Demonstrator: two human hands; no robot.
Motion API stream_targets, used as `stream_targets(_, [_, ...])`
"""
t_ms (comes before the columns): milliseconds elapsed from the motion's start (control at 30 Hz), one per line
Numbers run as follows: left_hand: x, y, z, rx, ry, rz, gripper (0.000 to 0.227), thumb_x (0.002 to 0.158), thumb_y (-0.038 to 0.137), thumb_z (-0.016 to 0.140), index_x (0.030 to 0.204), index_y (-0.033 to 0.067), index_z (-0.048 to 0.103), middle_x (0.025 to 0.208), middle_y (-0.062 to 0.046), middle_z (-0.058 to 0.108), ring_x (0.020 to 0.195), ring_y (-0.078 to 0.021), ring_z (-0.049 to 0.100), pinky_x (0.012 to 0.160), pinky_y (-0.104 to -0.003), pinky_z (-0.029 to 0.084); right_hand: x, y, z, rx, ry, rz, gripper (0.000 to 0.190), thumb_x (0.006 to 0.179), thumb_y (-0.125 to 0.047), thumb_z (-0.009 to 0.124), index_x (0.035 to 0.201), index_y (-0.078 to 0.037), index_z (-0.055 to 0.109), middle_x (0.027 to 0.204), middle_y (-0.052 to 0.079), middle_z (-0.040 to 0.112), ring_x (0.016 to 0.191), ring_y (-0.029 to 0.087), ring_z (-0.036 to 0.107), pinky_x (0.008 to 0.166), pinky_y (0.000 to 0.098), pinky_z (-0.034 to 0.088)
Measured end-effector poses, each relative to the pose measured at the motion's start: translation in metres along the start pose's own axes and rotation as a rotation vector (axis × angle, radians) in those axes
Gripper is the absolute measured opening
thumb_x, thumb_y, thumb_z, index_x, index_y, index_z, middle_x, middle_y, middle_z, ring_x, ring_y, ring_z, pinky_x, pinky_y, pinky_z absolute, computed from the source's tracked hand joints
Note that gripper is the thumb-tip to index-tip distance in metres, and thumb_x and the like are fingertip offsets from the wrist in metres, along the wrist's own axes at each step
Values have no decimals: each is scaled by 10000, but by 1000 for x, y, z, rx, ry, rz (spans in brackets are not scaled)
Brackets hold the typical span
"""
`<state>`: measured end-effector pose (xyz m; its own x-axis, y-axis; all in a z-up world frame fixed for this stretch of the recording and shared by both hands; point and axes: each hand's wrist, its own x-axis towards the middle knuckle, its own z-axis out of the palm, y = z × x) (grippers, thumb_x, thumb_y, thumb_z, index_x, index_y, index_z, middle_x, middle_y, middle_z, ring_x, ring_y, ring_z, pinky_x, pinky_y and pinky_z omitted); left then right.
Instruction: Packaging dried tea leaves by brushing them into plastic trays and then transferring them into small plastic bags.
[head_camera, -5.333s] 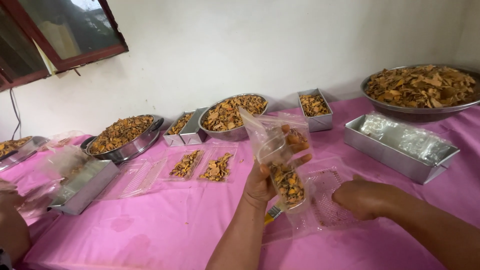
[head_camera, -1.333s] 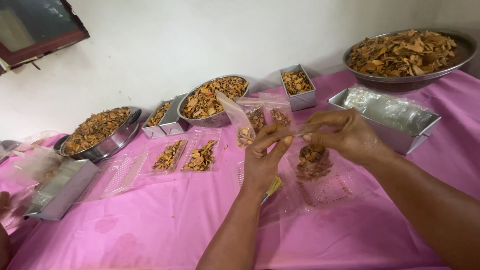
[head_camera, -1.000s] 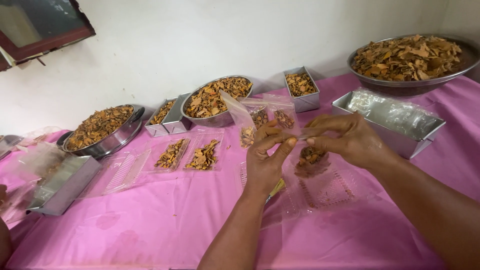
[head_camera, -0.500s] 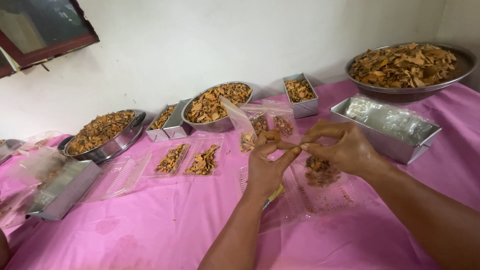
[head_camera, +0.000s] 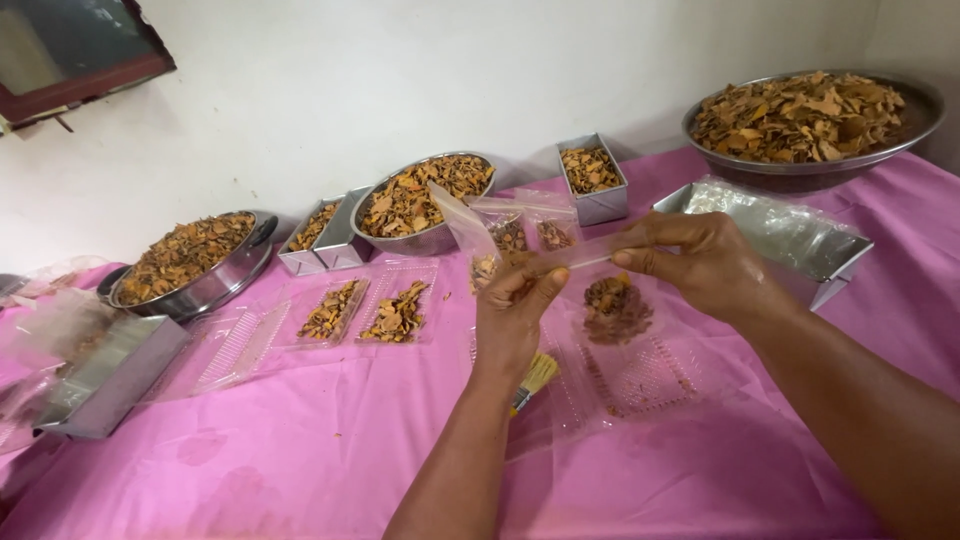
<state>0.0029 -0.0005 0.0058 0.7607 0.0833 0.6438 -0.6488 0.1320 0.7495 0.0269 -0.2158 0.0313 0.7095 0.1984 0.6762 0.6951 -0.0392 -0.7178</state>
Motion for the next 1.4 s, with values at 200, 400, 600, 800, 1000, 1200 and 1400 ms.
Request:
stream_targets(200, [0, -8, 2, -202, 43, -101, 161, 928, 114, 778, 1048, 6, 784, 892, -107, 724, 866, -163, 700, 834, -328, 620, -3, 11, -1, 21, 3, 57, 201, 902, -74, 764, 1092, -15, 796, 996, 138, 789, 961, 179, 699, 934, 374, 550])
stream_targets(400, [6, -5, -5, -77, -55, -202, 278, 938, 178, 722, 1170, 27, 751, 984, -144, 783, 904, -228, 747, 880, -350, 643, 5, -17, -6, -297, 11, 370, 195, 963, -175, 696, 1137, -138, 777, 1077, 87, 785, 926, 190, 726, 800, 304, 606])
stream_targets(600, [5, -11, -7, -122, 8, -169, 183, 892, 169, 777, 975, 6, 770, 862, -115, 750, 822, -203, 725, 814, -359, 662, 5, -23, -1, -218, 111, 472, 211, 941, -156, 724, 1143, -194, 772, 1065, 29, 783, 970, 163, 702, 857, 301, 571])
stream_targets(800, [7, -8, -7, -158, 104, -213, 220, 886, 129, 772, 1030, -35, 754, 881, -137, 730, 805, -265, 740, 734, -371, 682, 10, -27, -2, -47, -124, 543, 255, 981, -193, 591, 1148, -125, 770, 1163, 96, 809, 1131, 242, 762, 1034, 465, 562])
stream_targets(1000, [1, -5, -4, -99, 57, -112, 213, 896, 184, 772, 1001, 0, 758, 865, -120, 710, 712, -230, 711, 682, -343, 677, 4, -35, 6, -84, 44, 471, 183, 983, -174, 653, 1121, -163, 772, 1055, 49, 796, 1060, 179, 750, 953, 346, 580])
stream_targets(1200, [1, -3, -2, -118, 51, -224, 270, 900, 212, 755, 1026, -25, 731, 830, -114, 687, 753, -218, 721, 739, -374, 693, -1, -25, 13, 71, 147, 419, 192, 1027, -109, 620, 1176, -124, 741, 1021, 99, 785, 923, 192, 769, 730, 272, 606])
stream_targets(1400, [3, -14, -4, 21, -94, -357, 257, 852, 101, 787, 1089, 18, 734, 1008, -128, 749, 916, -253, 731, 793, -377, 686, -2, 21, 9, 692, 192, 99, 206, 1044, -112, 596, 1210, -45, 699, 1100, 125, 742, 1018, 321, 749, 916, 434, 654])
